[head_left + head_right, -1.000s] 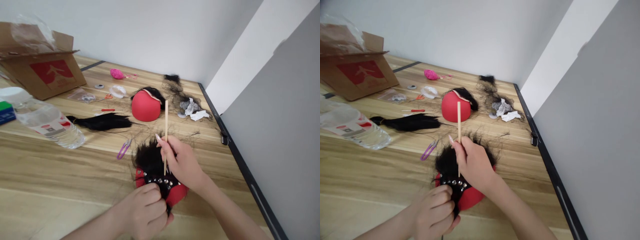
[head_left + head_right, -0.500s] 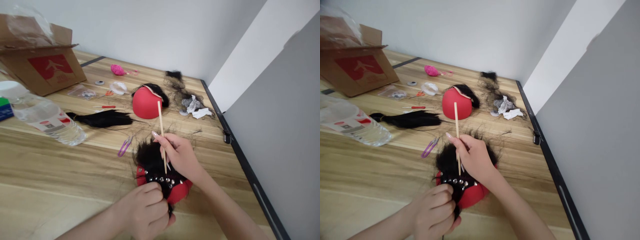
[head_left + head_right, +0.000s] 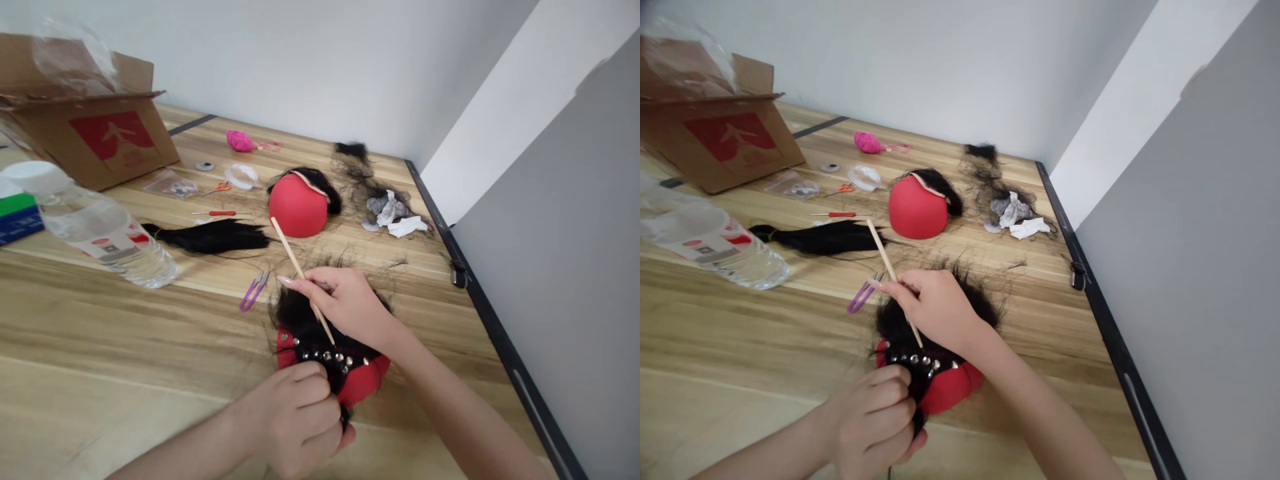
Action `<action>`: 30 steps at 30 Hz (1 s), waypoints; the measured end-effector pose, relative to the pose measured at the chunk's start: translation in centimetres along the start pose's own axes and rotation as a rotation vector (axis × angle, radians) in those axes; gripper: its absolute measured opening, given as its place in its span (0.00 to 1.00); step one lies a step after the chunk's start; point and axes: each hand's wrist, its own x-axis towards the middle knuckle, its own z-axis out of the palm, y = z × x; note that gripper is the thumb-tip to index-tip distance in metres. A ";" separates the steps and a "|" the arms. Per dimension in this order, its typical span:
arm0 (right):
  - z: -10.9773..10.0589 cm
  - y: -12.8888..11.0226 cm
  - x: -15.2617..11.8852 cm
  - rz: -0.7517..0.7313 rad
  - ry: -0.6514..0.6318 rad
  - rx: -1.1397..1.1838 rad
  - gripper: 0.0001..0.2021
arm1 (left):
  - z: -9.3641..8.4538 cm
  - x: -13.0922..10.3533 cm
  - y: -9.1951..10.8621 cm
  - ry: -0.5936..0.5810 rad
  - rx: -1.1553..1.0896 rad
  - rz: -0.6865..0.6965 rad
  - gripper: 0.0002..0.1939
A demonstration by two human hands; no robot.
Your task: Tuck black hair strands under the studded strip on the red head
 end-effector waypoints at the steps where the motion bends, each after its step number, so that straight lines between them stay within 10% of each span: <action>1: 0.0 0.0 0.0 -0.002 -0.001 -0.002 0.20 | 0.0 0.0 0.0 0.005 -0.002 -0.003 0.17; 30: -0.4 0.1 -1.0 0.037 0.029 0.192 0.14 | 0.5 -0.9 0.0 0.082 -0.035 0.037 0.18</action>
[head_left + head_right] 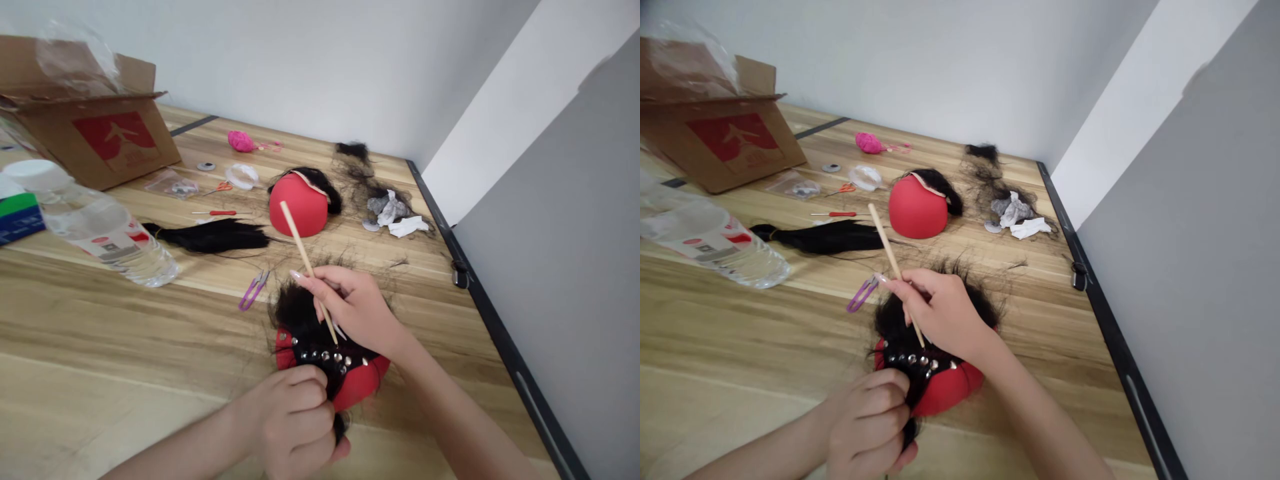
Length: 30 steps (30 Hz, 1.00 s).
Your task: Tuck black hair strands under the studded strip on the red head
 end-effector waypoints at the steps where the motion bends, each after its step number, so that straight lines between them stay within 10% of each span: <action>1: -0.1 0.0 -0.2 0.016 0.016 0.029 0.14 | 0.0 0.0 0.0 -0.005 0.001 -0.002 0.18; 20: -1.1 0.8 -7.8 -0.087 0.493 0.442 0.08 | -0.1 0.5 0.0 0.005 -0.021 0.019 0.18; 30: -0.6 1.9 -6.6 -0.040 0.379 0.403 0.07 | 0.2 0.0 -0.1 -0.013 -0.005 0.036 0.17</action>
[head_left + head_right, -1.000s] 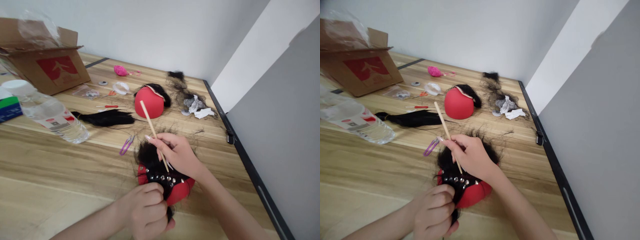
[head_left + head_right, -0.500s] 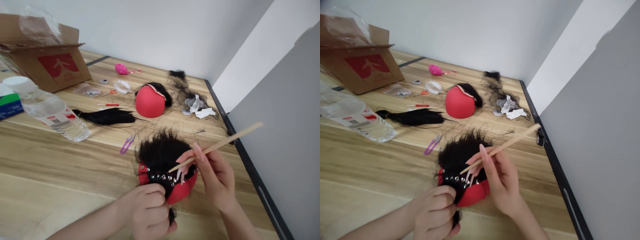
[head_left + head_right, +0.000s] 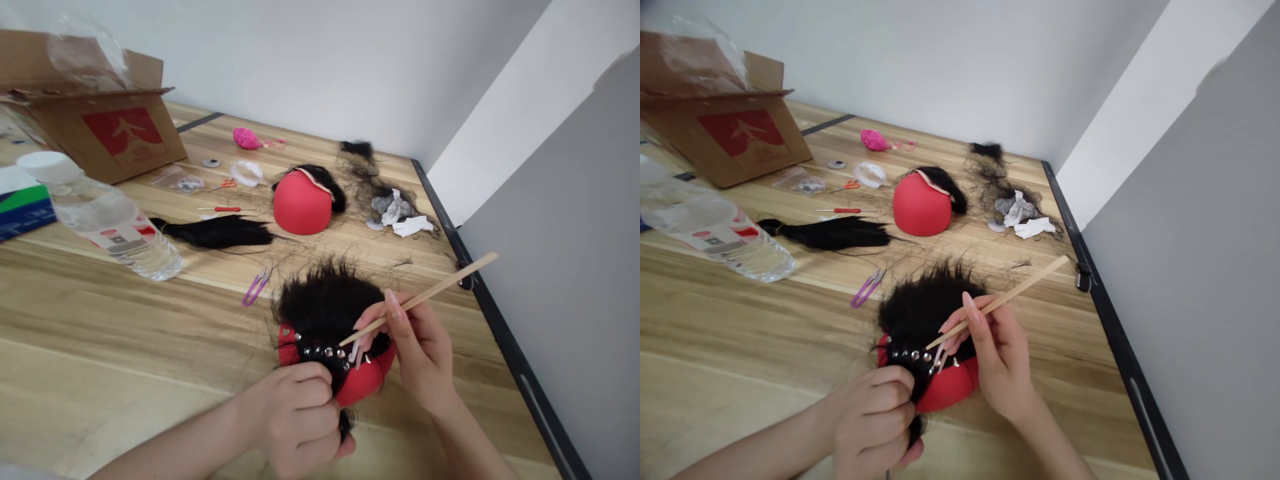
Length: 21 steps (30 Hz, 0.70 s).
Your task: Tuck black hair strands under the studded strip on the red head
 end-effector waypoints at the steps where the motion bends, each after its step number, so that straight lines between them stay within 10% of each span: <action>1: 0.0 0.1 0.1 0.011 0.003 0.027 0.08 | 0.0 0.0 0.0 -0.006 0.003 -0.002 0.17; 21: -0.2 0.9 0.6 0.089 -0.002 0.094 0.09 | -0.2 0.6 0.1 0.008 -0.002 -0.037 0.19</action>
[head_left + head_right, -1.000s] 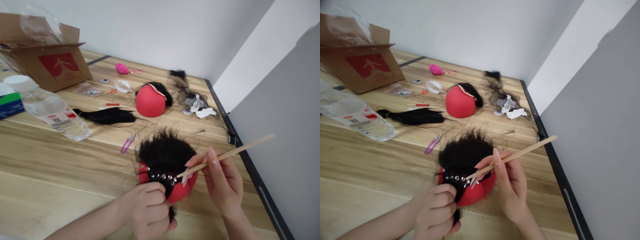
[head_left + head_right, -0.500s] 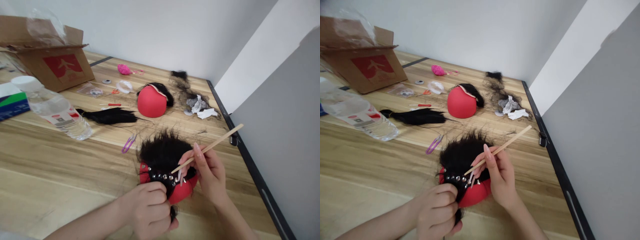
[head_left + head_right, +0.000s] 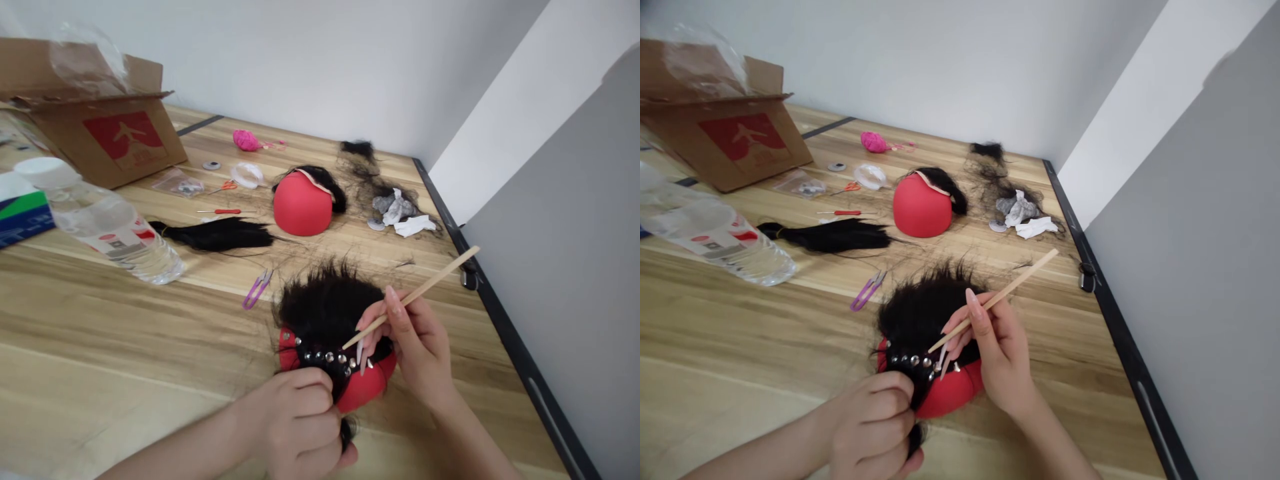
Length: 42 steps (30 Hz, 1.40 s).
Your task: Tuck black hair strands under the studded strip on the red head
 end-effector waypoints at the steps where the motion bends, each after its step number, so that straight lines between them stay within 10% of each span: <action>1: 0.0 0.0 0.0 -0.003 0.001 0.005 0.09 | 0.0 0.0 0.0 -0.004 0.001 0.001 0.19; 42: 0.0 0.0 0.3 -0.026 0.014 -0.032 0.08 | 0.0 0.1 0.0 -0.009 -0.004 -0.008 0.20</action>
